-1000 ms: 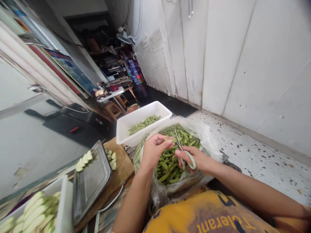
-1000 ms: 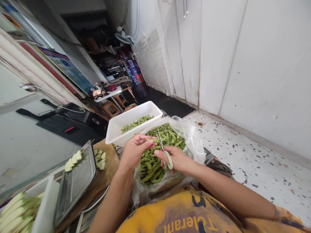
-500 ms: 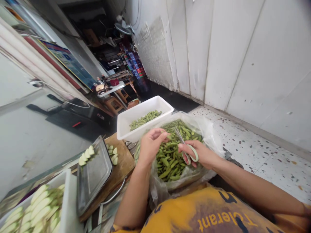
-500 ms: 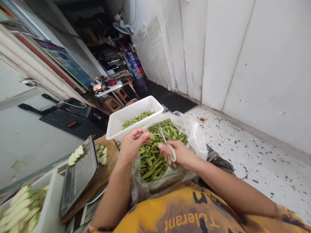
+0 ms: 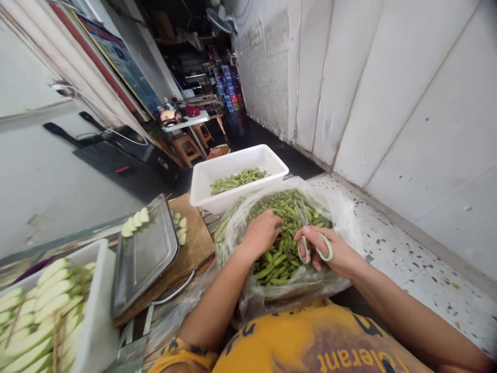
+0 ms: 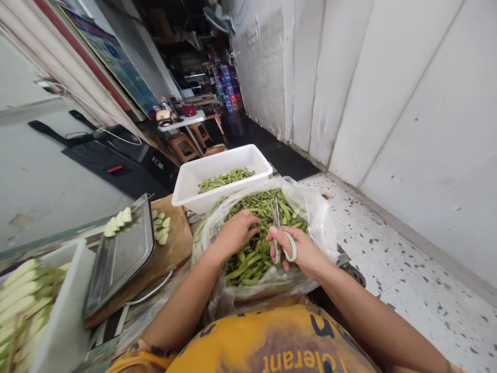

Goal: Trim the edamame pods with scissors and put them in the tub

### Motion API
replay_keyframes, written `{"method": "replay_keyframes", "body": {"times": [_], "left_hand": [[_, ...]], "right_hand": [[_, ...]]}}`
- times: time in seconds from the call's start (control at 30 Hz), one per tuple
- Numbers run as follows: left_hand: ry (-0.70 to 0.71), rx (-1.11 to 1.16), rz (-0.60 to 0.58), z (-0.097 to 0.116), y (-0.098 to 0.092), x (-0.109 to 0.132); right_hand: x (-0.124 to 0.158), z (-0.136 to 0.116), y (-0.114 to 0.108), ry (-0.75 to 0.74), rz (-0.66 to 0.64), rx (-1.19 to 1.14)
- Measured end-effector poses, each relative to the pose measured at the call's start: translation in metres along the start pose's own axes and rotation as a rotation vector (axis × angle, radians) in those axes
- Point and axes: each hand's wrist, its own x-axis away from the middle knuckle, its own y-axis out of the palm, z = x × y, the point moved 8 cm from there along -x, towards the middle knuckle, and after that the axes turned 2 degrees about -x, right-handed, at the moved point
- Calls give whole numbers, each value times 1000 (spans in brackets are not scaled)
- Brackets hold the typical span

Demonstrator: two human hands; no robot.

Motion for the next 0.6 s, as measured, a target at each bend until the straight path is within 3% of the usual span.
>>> {"method": "replay_keyframes", "body": {"times": [0.17,0.27,0.6], "left_hand": [[-150,295,166,-14,-26,-2],[-165,499,217,-14,-29,-3],[-110,559,144,2,-27,-1]], "right_hand": [[0,3,1,37,-13,77],[-1,2,2,53,-9,135],[-6,-7,3,40,-7,271]]}}
